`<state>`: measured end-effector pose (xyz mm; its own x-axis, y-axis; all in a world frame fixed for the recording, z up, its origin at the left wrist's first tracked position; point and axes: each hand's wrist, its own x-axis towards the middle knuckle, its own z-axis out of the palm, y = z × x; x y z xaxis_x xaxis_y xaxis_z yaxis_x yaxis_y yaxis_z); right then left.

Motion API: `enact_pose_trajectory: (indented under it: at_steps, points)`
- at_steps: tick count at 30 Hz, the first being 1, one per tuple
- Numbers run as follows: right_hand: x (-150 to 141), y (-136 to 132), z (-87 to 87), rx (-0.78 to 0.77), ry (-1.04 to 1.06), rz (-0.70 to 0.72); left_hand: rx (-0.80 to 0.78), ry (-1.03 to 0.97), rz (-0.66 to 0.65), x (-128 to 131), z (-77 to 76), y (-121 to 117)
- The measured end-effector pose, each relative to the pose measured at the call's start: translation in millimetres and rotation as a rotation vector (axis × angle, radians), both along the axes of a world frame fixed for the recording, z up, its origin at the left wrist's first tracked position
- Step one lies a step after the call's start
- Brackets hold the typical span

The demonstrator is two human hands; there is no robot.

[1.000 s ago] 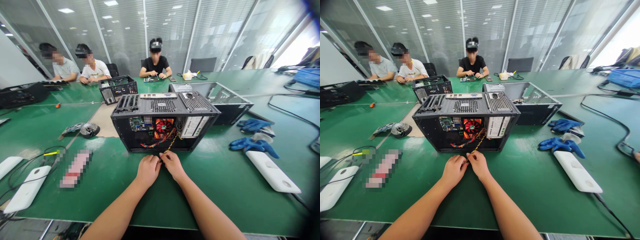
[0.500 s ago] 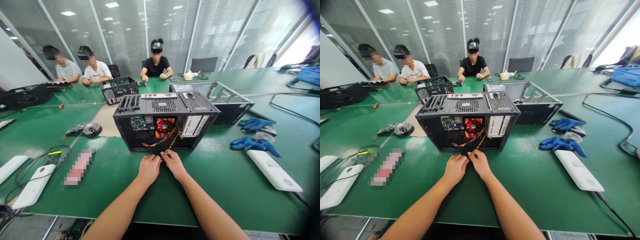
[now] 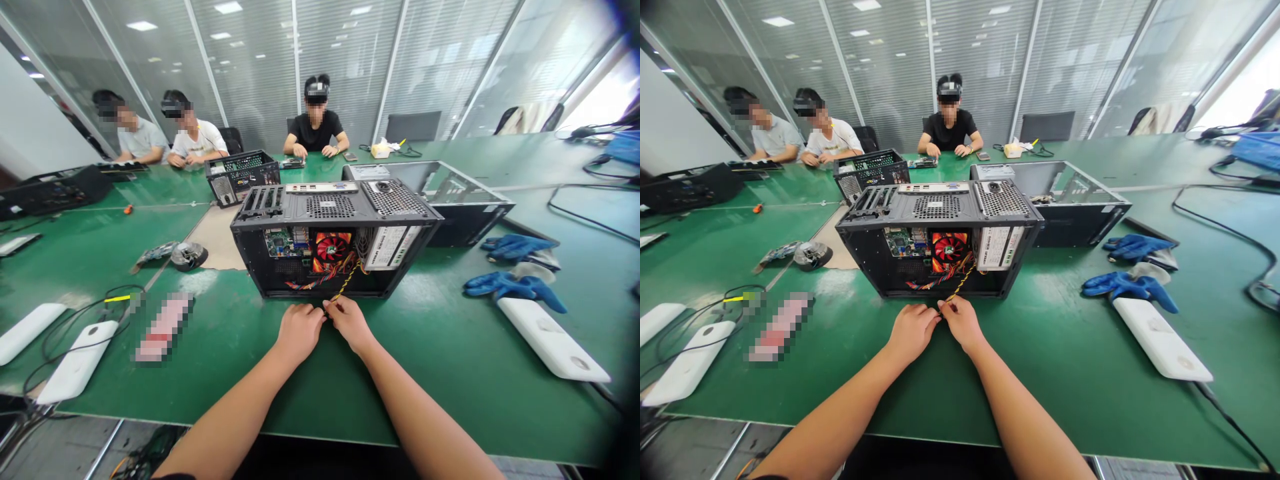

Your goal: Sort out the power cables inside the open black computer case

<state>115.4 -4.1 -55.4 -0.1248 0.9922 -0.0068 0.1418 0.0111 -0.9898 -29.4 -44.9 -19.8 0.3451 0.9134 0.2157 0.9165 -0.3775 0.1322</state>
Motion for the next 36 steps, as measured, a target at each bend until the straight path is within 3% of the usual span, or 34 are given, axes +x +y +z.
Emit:
enact_pose_trajectory:
  at_steps: [8, 18, 26, 36]
  points:
    - [0, 1, 1.2, -0.013, 0.004, -0.007, -0.123, -0.025, 0.06, 1, 12.4, 4]
    - [0, -2, 5.0, -0.084, 0.075, 0.003, -0.099, 0.042, 0.033, -2, 11.2, 6]
    - [0, -2, 7.6, -0.088, 0.105, 0.019, -0.106, -0.179, 0.024, -3, 9.1, 5]
    - [2, -3, 5.6, -0.104, 0.122, 0.029, -0.127, -0.296, 0.025, -4, 12.7, 4]
